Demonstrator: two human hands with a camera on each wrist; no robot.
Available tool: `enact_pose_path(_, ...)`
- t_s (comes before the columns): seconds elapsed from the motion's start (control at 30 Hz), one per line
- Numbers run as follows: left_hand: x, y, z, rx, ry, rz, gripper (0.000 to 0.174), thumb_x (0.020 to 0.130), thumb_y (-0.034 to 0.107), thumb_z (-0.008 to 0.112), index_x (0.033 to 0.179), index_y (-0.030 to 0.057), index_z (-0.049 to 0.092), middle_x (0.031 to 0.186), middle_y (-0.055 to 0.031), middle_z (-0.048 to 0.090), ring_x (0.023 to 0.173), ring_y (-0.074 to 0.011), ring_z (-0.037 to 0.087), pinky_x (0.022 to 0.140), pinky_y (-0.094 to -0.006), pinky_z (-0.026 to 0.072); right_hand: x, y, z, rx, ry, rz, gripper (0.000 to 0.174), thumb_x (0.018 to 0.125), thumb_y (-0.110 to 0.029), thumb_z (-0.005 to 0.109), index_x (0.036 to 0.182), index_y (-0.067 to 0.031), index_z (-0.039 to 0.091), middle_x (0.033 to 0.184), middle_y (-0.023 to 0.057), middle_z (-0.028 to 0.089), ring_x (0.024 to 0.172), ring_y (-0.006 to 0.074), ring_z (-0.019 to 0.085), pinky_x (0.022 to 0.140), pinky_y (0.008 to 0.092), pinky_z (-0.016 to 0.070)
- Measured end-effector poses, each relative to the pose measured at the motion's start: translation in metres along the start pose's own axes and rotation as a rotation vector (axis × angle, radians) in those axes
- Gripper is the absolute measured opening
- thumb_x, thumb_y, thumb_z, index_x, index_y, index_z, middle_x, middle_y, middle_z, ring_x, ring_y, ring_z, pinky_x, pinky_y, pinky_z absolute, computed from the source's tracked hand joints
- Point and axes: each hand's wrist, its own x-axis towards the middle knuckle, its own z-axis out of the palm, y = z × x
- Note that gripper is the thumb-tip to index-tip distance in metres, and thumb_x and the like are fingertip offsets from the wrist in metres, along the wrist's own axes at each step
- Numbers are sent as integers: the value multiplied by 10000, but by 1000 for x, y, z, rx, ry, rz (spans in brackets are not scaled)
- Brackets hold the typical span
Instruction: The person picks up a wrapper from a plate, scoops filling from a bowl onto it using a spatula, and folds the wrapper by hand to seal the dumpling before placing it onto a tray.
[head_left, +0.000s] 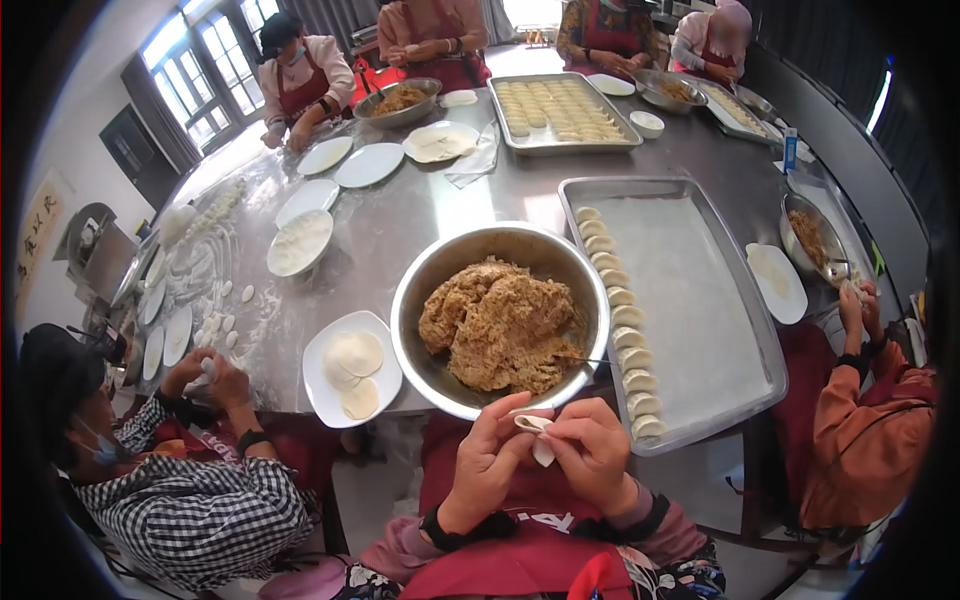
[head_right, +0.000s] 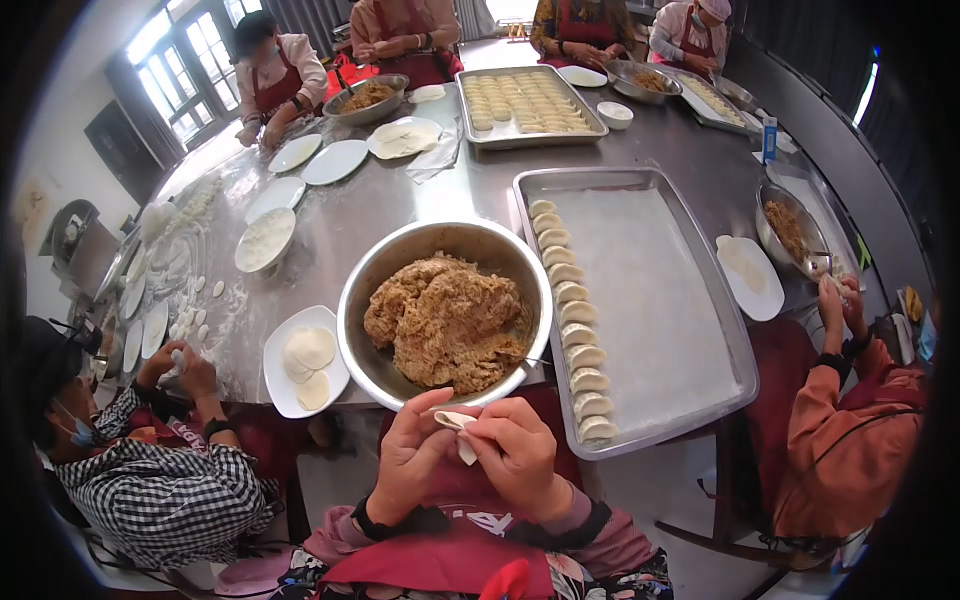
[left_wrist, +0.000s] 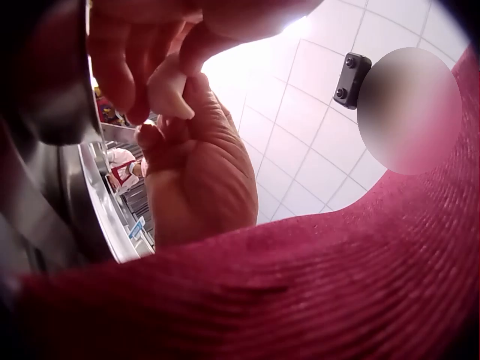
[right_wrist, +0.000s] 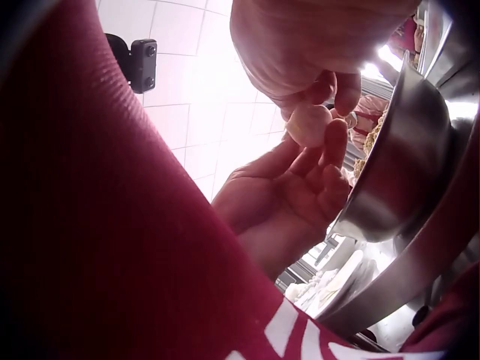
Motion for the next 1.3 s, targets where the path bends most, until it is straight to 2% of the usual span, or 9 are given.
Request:
enact_pose_path(0.2, 0, 5, 2, 194, -12, -5, 310, 925, 1, 502, 1235, -7, 510, 1107, -90, 617, 965, -108, 575, 826, -240, 470, 0, -5, 0, -25, 7, 8, 142, 727, 29, 721, 829, -23, 636, 835, 91, 592, 668, 174, 598, 550, 265, 480)
enact_pose_path(0.27, 2, 7, 1, 404, -107, 112, 322, 923, -10, 501, 1243, 12, 531, 1059, -68, 639, 867, -69, 585, 746, -202, 483, 0, -5, 0, -12, -6, 69, 148, 729, 32, 719, 832, -24, 627, 843, 87, 585, 655, 154, 590, 544, 255, 475)
enact_pose_path(0.4, 0, 5, 2, 230, -103, 51, 346, 913, -14, 513, 1257, 12, 520, 1065, -67, 634, 869, -82, 591, 750, -214, 490, 1, -5, 1, 0, 34, 43, 159, 727, 30, 722, 841, -25, 626, 849, 82, 577, 636, 137, 580, 536, 252, 469)
enact_pose_path(0.5, 0, 5, 0, 210, -81, 25, 383, 902, -32, 503, 1284, -3, 485, 1103, -82, 611, 968, -106, 570, 848, -243, 460, 2, -9, 2, 147, 78, 248, 183, 721, 23, 731, 866, -26, 630, 850, 80, 578, 630, 134, 574, 531, 256, 464)
enact_pose_path(0.67, 1, 8, 7, 131, 5, 9, 400, 909, -32, 485, 1307, 9, 479, 1135, -106, 621, 973, -109, 580, 829, -236, 478, 4, -3, 1, -47, 7, -26, 187, 714, 31, 733, 875, -26, 655, 826, 80, 585, 643, 163, 578, 535, 267, 464)
enact_pose_path(0.8, 0, 6, 6, 69, 57, -7, 411, 909, -30, 495, 1317, -4, 457, 1145, -102, 609, 1031, -123, 565, 891, -247, 444, 5, -2, 4, -76, 22, -55, 171, 712, 40, 728, 855, -21, 657, 806, 84, 591, 644, 182, 583, 537, 269, 468)
enact_pose_path(1.0, 0, 4, 2, 372, -60, 70, 399, 907, 8, 533, 1302, -13, 483, 1111, -97, 628, 982, -113, 583, 850, -244, 466, 4, -5, 3, -88, 5, 1, 166, 700, 29, 733, 825, -24, 637, 787, 78, 589, 645, 173, 598, 538, 278, 479)
enact_pose_path(1.2, -1, 0, -1, 318, -103, 55, 432, 904, 5, 535, 1328, -7, 455, 1159, -103, 598, 1027, -117, 563, 873, -251, 458, 4, -7, 1, 71, 12, 226, 187, 705, 15, 739, 860, -39, 649, 868, 65, 559, 641, 119, 573, 529, 249, 464)
enact_pose_path(1.3, -2, -1, 0, 229, -71, -28, 485, 902, -3, 533, 1369, 6, 404, 1205, -105, 571, 1058, -125, 546, 887, -254, 450, 1, -2, 0, 4, -63, 170, 193, 710, 17, 736, 878, -34, 659, 903, 63, 549, 652, 109, 562, 537, 239, 457)
